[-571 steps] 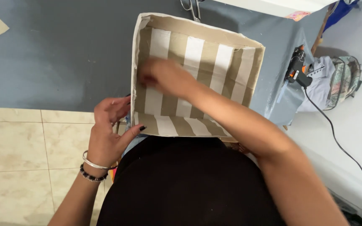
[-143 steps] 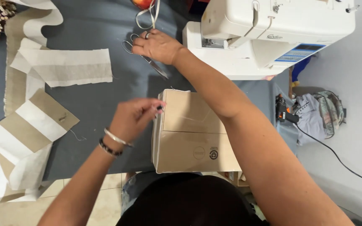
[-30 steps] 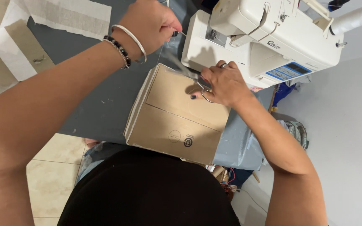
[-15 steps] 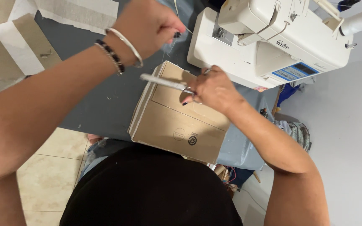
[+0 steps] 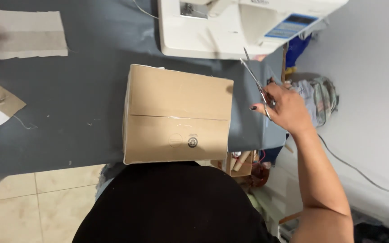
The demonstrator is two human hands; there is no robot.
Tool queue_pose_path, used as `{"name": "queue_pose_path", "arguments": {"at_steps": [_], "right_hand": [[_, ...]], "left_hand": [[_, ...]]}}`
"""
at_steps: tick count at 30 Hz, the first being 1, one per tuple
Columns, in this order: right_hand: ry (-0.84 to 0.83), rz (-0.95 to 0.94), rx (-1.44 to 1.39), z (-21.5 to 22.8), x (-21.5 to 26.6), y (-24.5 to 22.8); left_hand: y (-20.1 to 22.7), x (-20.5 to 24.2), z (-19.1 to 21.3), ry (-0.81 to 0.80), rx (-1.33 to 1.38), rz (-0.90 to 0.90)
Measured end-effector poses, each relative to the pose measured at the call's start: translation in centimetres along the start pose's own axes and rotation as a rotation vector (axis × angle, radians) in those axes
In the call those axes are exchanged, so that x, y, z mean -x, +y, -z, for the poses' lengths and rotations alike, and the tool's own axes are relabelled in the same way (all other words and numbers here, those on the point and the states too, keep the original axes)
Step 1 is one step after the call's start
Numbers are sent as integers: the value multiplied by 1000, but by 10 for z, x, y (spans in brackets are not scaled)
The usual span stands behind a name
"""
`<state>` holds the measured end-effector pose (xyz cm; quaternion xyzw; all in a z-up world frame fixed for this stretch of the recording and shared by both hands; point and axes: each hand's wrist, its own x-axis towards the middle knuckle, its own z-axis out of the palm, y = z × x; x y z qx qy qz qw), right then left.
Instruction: Covering a cardboard box with striped fabric using a glue gun and scissors
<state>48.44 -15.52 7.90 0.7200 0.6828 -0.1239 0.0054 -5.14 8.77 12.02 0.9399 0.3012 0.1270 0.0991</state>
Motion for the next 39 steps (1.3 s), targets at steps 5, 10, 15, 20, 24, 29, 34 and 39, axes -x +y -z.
{"name": "queue_pose_path", "arguments": {"at_steps": [5, 10, 15, 20, 24, 29, 34, 39], "right_hand": [[81, 44, -87, -22, -4, -2], [-44, 100, 244, -26, -15, 5], [-146, 208, 417, -29, -28, 4], [-249, 273, 433, -21, -53, -17], [-324, 251, 517, -15, -68, -32], [-516, 130, 494, 9, -61, -28], [-354, 171, 549, -4, -63, -7], [-407, 217, 498, -17, -80, -21]], "left_hand": [[94, -79, -160, 7, -219, -173], [141, -132, -281, 9, -132, 5], [116, -149, -253, -257, -17, 100], [111, -157, -239, -86, -41, -22], [124, -161, -224, -174, -181, -37], [126, -155, -228, -395, 157, 41], [120, -160, -246, -186, 110, -25], [130, -165, -251, -32, -67, -122]]}}
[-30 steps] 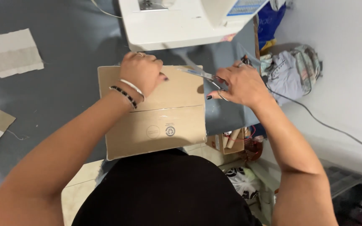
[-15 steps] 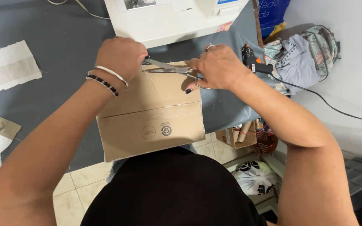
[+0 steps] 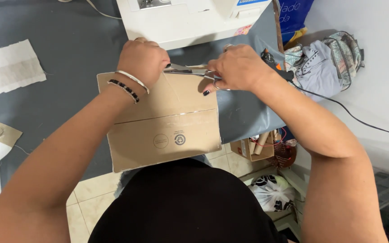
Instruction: Covering a cardboard box with striped fabric using a glue gun and scissors
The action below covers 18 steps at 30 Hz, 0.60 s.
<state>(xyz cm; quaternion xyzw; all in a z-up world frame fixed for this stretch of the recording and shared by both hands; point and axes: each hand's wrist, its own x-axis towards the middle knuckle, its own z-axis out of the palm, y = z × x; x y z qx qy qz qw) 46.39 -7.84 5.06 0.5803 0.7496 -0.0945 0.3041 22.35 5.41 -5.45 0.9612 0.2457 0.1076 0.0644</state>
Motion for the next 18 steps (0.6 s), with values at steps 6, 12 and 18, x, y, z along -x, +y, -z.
{"name": "queue_pose_path", "arguments": {"at_steps": [6, 12, 18], "right_hand": [[90, -36, -166, 14, 28, -7], [193, -247, -618, -68, 105, -9], [447, -581, -1154, -230, 133, -65]], "left_hand": [[2, 27, 42, 244, 60, -28], [-193, 211, 95, 172, -159, 515], [-233, 445, 200, 328, -424, 693]]}}
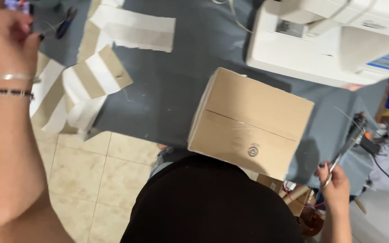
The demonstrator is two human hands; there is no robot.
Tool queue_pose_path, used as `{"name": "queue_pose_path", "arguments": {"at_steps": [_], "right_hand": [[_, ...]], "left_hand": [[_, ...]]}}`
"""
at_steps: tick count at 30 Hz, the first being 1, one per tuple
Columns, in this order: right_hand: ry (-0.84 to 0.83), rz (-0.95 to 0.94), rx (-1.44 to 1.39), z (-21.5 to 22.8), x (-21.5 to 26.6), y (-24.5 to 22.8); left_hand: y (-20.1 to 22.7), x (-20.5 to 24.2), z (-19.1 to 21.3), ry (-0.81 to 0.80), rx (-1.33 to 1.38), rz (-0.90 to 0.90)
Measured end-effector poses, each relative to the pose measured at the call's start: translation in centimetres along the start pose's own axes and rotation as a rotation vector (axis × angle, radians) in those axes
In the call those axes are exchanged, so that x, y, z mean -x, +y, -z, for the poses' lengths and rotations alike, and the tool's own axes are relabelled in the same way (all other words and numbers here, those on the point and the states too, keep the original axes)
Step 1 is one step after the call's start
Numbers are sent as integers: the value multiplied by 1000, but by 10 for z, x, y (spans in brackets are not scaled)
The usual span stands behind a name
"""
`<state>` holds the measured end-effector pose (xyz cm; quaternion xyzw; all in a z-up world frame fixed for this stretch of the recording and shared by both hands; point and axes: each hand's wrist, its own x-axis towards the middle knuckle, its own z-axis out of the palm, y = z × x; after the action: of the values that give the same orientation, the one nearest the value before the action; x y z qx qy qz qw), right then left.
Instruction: Covering a cardboard box with striped fabric using a glue gun and scissors
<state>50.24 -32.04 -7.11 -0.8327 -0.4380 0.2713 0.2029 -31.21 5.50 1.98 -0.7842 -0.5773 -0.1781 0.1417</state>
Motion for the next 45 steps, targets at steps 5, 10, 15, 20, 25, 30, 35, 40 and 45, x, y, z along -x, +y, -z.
{"name": "queue_pose_path", "arguments": {"at_steps": [5, 10, 15, 20, 25, 30, 35, 40, 45], "right_hand": [[-34, -400, 20, -24, 8, -35], [-27, -310, 423, -41, -11, -13], [127, -145, 677, -38, 2, -30], [230, -148, -117, -47, 21, -86], [56, -343, -693, -64, -14, -86], [62, -180, -540, -62, -5, -116], [299, 18, -488, -68, 12, -110], [286, 384, -644, -66, 75, -212], [281, 250, -574, -122, 70, -171]], "left_hand": [[-14, 98, 32, 41, 127, 117], [17, 147, 37, -32, 386, 255], [5, 169, 49, 3, 395, 261], [28, 183, 19, 56, 460, 391], [166, 143, -54, -361, 1108, 112], [298, 75, -51, -797, 1489, -69], [285, 63, -4, -891, 1376, -135], [249, 68, 9, -225, 1606, -304], [246, 84, 1, -366, 1621, -171]]}}
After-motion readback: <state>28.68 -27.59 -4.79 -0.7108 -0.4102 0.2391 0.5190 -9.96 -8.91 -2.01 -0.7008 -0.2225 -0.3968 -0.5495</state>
